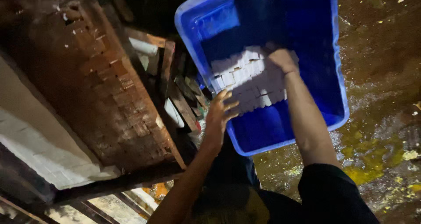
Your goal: The person lifts white tofu blocks one at a time from a woven bamboo draining tray and places them into a blue plastic crate, arranging them in rows. They work around the tray until it is mostly empty, then carry the filled crate away across the wet floor.
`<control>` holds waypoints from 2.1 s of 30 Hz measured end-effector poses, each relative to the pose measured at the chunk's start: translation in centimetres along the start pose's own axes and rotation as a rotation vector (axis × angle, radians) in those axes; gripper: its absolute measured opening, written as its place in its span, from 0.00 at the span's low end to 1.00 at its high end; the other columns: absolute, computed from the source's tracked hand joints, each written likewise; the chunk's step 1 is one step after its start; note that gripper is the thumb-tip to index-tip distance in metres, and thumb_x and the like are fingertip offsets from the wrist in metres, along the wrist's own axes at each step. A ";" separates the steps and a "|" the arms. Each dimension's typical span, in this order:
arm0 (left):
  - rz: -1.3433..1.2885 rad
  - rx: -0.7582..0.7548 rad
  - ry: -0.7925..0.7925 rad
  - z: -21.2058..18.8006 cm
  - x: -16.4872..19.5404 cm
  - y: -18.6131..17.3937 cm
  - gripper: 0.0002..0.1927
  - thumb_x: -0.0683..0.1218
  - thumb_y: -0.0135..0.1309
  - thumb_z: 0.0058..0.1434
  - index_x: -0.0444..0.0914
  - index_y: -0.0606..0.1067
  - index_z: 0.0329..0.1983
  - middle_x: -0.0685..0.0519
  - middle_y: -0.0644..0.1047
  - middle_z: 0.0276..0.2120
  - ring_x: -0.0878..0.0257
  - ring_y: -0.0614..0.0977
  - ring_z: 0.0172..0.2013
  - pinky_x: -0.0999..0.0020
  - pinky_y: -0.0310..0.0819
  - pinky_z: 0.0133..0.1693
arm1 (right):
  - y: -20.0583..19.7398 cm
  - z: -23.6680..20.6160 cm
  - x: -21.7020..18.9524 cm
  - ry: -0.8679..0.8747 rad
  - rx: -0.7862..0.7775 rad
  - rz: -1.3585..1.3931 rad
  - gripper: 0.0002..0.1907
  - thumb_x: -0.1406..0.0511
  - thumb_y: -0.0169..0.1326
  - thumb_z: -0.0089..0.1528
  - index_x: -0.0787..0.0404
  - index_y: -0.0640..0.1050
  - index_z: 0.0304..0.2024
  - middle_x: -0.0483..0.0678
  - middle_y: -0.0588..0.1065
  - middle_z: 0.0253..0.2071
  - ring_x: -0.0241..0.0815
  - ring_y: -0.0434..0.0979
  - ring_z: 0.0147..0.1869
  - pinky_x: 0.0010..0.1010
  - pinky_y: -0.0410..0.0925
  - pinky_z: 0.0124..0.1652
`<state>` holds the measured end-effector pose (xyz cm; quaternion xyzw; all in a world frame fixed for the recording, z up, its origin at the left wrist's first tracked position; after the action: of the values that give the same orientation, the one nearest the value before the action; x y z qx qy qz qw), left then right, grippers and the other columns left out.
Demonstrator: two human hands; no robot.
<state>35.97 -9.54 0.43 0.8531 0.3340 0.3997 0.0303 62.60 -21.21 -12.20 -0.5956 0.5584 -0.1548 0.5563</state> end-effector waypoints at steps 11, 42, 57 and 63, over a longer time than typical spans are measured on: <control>0.327 0.762 0.475 -21.6 -1.3 -31.8 0.14 0.42 0.45 0.76 0.32 0.71 0.61 0.47 0.75 0.54 0.58 0.75 0.54 0.68 0.71 0.57 | -8.5 -13.0 -18.5 -0.360 0.314 0.577 0.11 0.70 0.52 0.75 0.68 0.73 0.59 0.49 0.77 0.47 0.34 0.78 0.49 0.27 0.74 0.51; 0.477 0.937 0.632 -36.1 -3.4 -56.6 0.17 0.37 0.58 0.62 0.36 0.73 0.55 0.45 0.71 0.56 0.50 0.74 0.57 0.60 0.72 0.52 | 29.4 -36.8 -58.2 0.090 -0.103 0.092 0.36 0.51 0.64 0.58 0.60 0.73 0.63 0.65 0.68 0.61 0.63 0.63 0.64 0.57 0.57 0.59; 0.538 0.914 0.804 -36.5 0.8 -56.4 0.21 0.39 0.60 0.62 0.33 0.71 0.57 0.43 0.68 0.58 0.48 0.73 0.59 0.57 0.72 0.57 | 31.8 -39.4 -59.8 0.348 -0.074 0.487 0.43 0.53 0.68 0.44 0.66 0.69 0.57 0.58 0.77 0.51 0.55 0.78 0.57 0.51 0.70 0.58; 0.502 0.909 0.673 -35.1 1.0 -56.0 0.18 0.41 0.60 0.66 0.35 0.71 0.57 0.45 0.70 0.57 0.52 0.76 0.55 0.59 0.74 0.51 | 30.5 -37.2 -62.0 0.069 0.057 0.330 0.45 0.56 0.79 0.41 0.64 0.69 0.53 0.62 0.75 0.48 0.61 0.76 0.50 0.52 0.72 0.43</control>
<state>-18.72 26.89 7.09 0.6603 0.2512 0.4594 -0.5384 -2.79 19.88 1.76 -0.4740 0.6628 -0.0973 0.5715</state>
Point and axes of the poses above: each hand's wrist, its own z-axis towards the middle knuckle, its own y-axis out of the palm, x = y × z, the point moved 10 cm from there along z, towards the middle knuckle
